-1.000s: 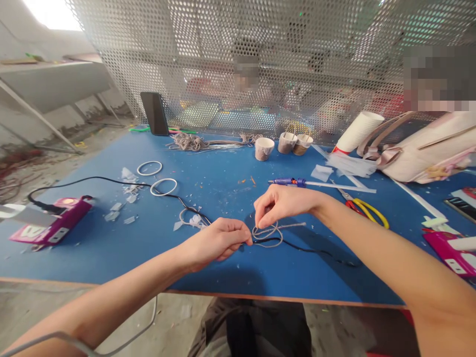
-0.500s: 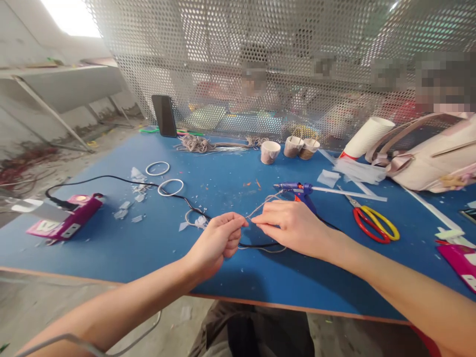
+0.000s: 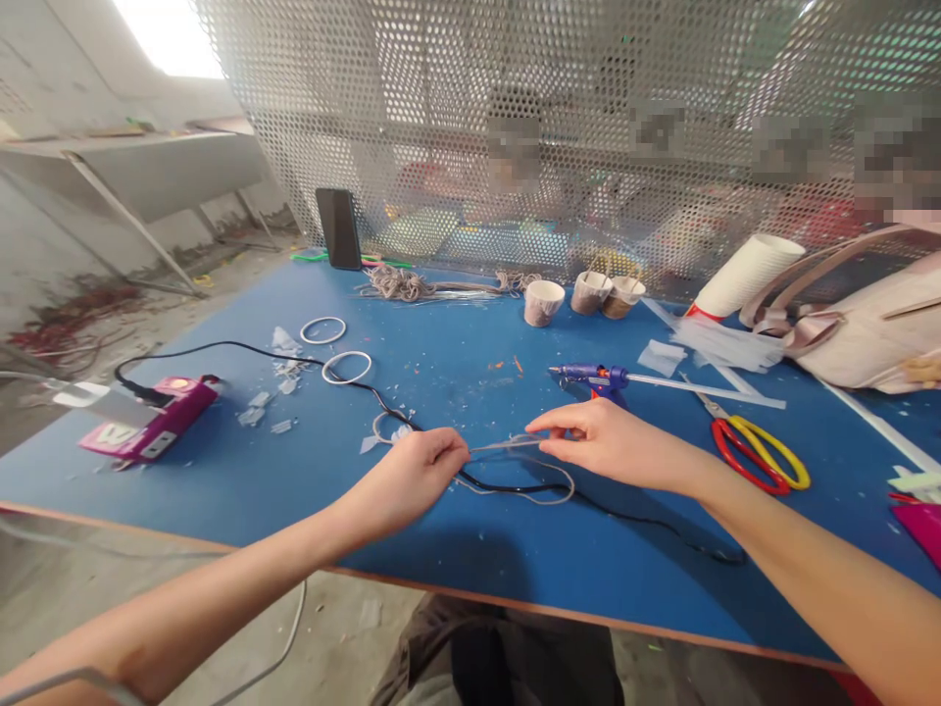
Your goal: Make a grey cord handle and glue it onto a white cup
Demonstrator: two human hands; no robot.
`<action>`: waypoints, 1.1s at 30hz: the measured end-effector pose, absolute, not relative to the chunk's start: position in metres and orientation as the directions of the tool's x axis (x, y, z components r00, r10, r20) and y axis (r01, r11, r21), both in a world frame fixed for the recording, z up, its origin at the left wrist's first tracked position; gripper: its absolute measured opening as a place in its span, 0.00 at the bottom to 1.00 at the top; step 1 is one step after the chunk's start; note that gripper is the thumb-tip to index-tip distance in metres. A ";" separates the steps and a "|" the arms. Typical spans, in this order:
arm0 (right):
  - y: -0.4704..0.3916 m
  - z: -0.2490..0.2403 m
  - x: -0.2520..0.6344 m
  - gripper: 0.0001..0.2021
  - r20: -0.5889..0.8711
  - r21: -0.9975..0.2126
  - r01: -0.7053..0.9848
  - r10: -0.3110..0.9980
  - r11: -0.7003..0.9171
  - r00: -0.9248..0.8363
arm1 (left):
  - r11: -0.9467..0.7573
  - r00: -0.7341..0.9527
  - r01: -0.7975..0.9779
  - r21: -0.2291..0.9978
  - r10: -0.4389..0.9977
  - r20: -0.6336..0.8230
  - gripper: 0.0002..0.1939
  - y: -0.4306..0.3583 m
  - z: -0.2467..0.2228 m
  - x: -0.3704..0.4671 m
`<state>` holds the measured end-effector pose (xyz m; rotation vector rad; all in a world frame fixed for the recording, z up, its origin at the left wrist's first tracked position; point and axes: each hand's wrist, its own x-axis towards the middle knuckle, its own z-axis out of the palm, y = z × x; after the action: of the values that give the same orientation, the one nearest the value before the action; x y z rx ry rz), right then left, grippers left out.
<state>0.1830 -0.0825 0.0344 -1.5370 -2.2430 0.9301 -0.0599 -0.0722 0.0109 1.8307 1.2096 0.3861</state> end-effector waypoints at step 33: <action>-0.165 0.010 0.259 0.19 -0.201 -0.429 0.901 0.979 -0.066 -0.024 | -0.564 0.624 0.775 0.284 0.752 -0.212 0.12 -0.057 0.065 -0.118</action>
<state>0.2589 -0.1652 0.0103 -2.0666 -2.0219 0.6818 -0.1185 -0.0565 0.0646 2.5010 1.2230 -0.0942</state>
